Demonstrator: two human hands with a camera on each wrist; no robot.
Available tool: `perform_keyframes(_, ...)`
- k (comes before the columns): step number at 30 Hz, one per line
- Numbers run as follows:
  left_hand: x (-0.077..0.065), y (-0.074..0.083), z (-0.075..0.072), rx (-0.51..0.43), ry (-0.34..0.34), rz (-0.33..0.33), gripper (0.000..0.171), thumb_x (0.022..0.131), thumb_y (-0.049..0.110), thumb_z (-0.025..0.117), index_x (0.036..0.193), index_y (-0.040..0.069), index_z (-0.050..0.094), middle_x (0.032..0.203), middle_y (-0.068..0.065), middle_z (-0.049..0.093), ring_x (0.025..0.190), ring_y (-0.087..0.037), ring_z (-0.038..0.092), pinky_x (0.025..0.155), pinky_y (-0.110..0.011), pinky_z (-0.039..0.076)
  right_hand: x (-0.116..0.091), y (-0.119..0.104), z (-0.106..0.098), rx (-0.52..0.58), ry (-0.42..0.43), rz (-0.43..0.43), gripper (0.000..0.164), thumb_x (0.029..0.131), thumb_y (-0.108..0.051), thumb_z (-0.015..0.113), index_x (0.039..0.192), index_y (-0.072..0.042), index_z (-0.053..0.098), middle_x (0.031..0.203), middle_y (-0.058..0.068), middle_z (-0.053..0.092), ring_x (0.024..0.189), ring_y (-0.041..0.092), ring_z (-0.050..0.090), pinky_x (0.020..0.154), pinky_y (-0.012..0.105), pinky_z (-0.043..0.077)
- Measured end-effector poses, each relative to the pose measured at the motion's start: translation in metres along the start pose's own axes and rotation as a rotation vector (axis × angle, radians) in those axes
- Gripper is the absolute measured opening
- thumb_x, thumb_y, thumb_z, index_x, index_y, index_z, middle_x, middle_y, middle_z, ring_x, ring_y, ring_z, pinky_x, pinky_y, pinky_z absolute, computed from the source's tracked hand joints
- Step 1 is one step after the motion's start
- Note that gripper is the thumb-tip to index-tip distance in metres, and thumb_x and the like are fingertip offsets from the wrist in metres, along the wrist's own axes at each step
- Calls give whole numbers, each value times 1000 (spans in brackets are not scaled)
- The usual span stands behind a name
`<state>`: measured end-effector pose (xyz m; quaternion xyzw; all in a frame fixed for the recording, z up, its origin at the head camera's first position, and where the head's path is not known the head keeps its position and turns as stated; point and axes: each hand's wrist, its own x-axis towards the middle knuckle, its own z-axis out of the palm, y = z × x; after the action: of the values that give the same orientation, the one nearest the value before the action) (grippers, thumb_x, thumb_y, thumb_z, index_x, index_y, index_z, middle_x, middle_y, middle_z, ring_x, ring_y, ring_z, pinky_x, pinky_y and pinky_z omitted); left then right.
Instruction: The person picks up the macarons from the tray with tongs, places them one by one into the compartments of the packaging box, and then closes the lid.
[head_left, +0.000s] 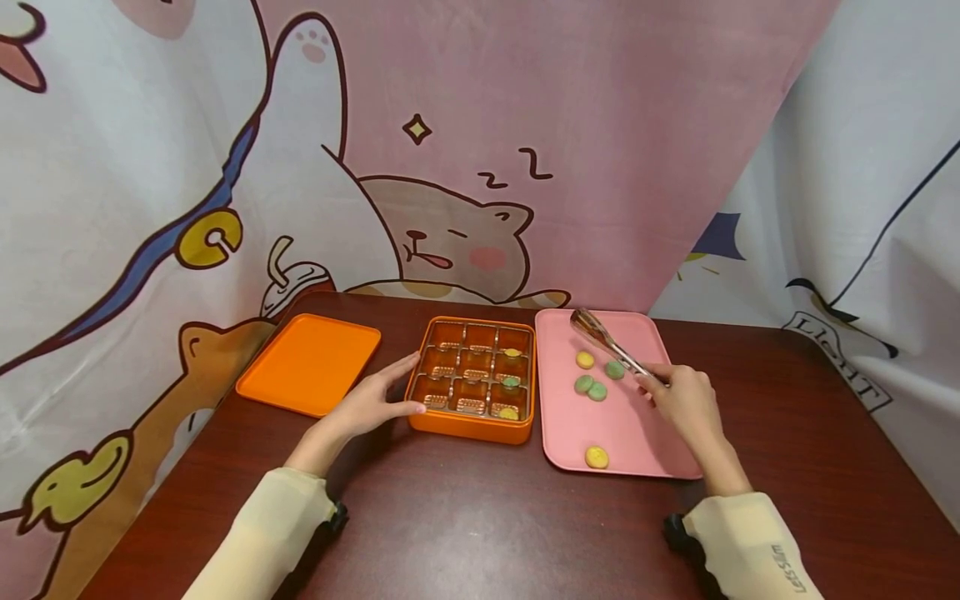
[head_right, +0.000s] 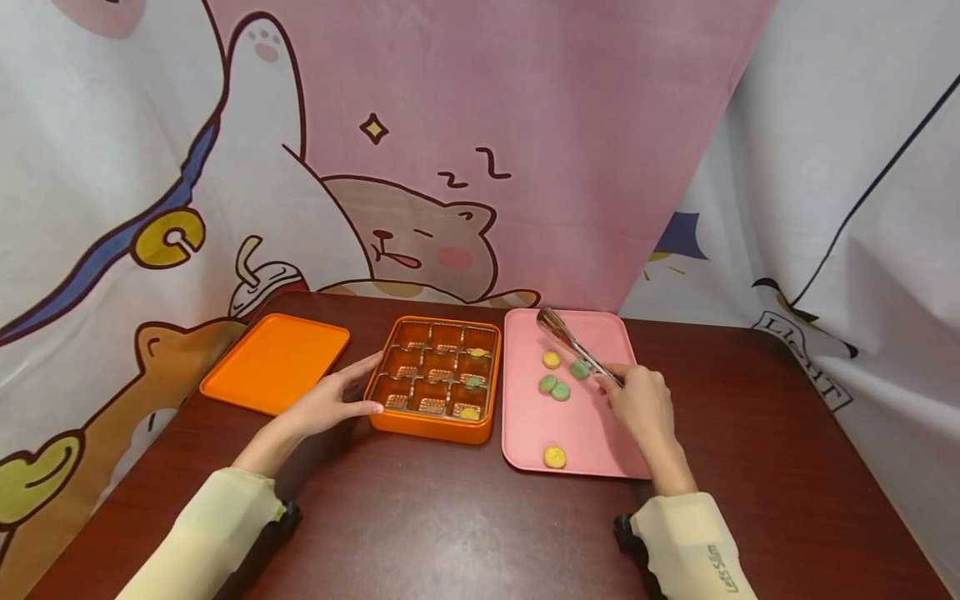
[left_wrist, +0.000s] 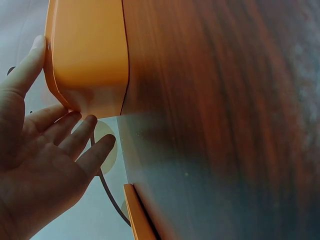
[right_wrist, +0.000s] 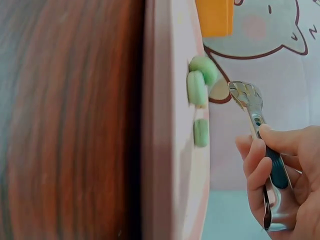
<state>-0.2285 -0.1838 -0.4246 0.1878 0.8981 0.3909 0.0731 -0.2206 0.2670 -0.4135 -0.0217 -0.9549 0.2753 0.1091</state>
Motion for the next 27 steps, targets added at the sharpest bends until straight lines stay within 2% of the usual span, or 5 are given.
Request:
perform_keyframes(8,0,-1,0,-4,2,6,86,88,29,76,157,5,30,164,-15,27,151,-37,27,120,-60,25,2,-23,5,50,-14,-58,26,97,-20,66,116,-4,73,77,10,74,58,9,58,50,25,39)
perform_keyframes(14,0,-1,1,-4,0,-10,88,88,32,77,157,7,29,165,-13,26,152,-37,26,120,-60,25,4,-39,14,103,-22,-102,24,95,-15,67,115,-3,74,76,14,74,55,10,59,49,24,40)
perform_keyframes(21,-1,-1,0,-8,0,-5,87,88,30,77,157,6,29,165,-14,26,152,-37,26,120,-60,25,3,-59,24,100,-28,-133,26,93,-19,70,115,-7,75,71,10,75,53,6,57,52,26,40)
perform_keyframes(27,0,-1,1,-7,-3,0,86,89,28,76,157,6,29,165,-14,26,151,-37,27,119,-59,26,2,-74,31,144,-53,-168,22,94,-20,70,111,-7,77,70,10,74,54,5,57,50,22,40)
